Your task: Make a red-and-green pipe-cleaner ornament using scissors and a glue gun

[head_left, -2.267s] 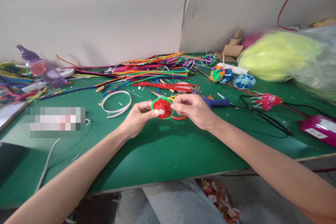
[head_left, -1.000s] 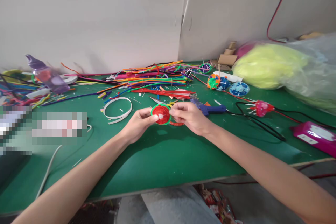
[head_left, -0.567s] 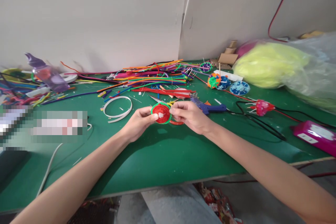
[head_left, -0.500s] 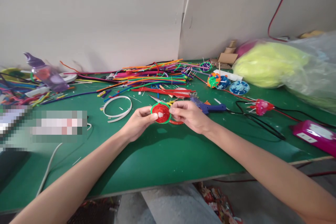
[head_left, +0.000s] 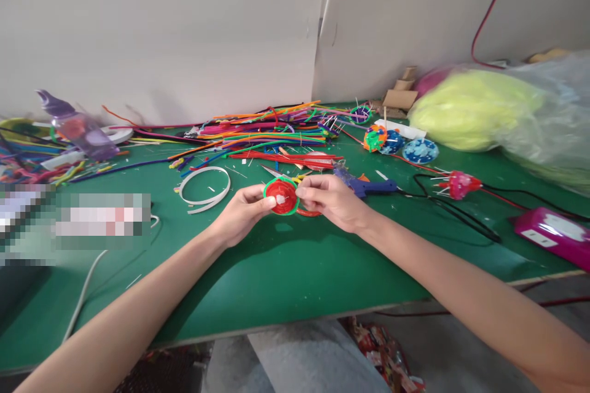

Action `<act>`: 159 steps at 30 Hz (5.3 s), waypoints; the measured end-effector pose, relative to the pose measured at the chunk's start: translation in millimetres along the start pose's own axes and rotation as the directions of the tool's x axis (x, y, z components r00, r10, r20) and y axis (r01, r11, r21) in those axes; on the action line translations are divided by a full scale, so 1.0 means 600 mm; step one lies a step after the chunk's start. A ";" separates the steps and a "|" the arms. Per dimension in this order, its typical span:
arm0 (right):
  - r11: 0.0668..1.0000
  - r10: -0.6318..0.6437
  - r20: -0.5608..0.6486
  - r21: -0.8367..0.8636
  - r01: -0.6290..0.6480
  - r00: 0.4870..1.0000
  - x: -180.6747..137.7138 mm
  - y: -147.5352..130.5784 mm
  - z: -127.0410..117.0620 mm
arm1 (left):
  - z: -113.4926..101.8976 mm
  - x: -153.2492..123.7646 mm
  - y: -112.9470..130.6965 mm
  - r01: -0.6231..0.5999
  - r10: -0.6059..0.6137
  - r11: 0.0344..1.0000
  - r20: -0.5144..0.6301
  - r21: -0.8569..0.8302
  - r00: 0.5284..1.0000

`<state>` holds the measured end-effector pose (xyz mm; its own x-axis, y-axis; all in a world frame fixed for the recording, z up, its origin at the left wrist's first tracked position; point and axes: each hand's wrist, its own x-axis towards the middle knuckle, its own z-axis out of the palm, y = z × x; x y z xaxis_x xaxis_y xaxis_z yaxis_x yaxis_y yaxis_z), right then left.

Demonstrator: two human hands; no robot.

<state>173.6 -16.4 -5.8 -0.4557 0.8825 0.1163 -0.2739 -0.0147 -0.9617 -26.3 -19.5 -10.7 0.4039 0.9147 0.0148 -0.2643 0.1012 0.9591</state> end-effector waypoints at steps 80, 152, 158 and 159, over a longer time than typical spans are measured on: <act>0.999 -0.014 0.000 -0.043 0.014 1.000 -0.002 0.000 0.000 | -0.001 0.002 -0.002 0.000 0.000 1.000 -0.004 0.013 1.000; 0.999 -0.038 0.027 -0.021 0.038 0.999 -0.001 0.003 -0.002 | 0.001 0.002 -0.002 -0.008 0.008 0.999 0.000 0.032 1.000; 0.999 -0.031 0.033 -0.021 0.032 0.999 -0.001 0.003 -0.003 | 0.000 0.002 -0.002 -0.007 0.007 1.000 0.015 0.028 1.000; 0.999 -0.031 0.036 -0.020 0.032 0.999 -0.001 0.004 -0.004 | -0.001 0.002 -0.003 -0.008 0.008 1.000 0.015 0.028 1.000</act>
<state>175.0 -15.8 -8.6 -0.4772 0.8650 0.1548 -0.2713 0.0226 -0.9622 -25.7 -18.5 -12.3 0.4152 0.9093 0.0263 -0.2430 0.0830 0.9665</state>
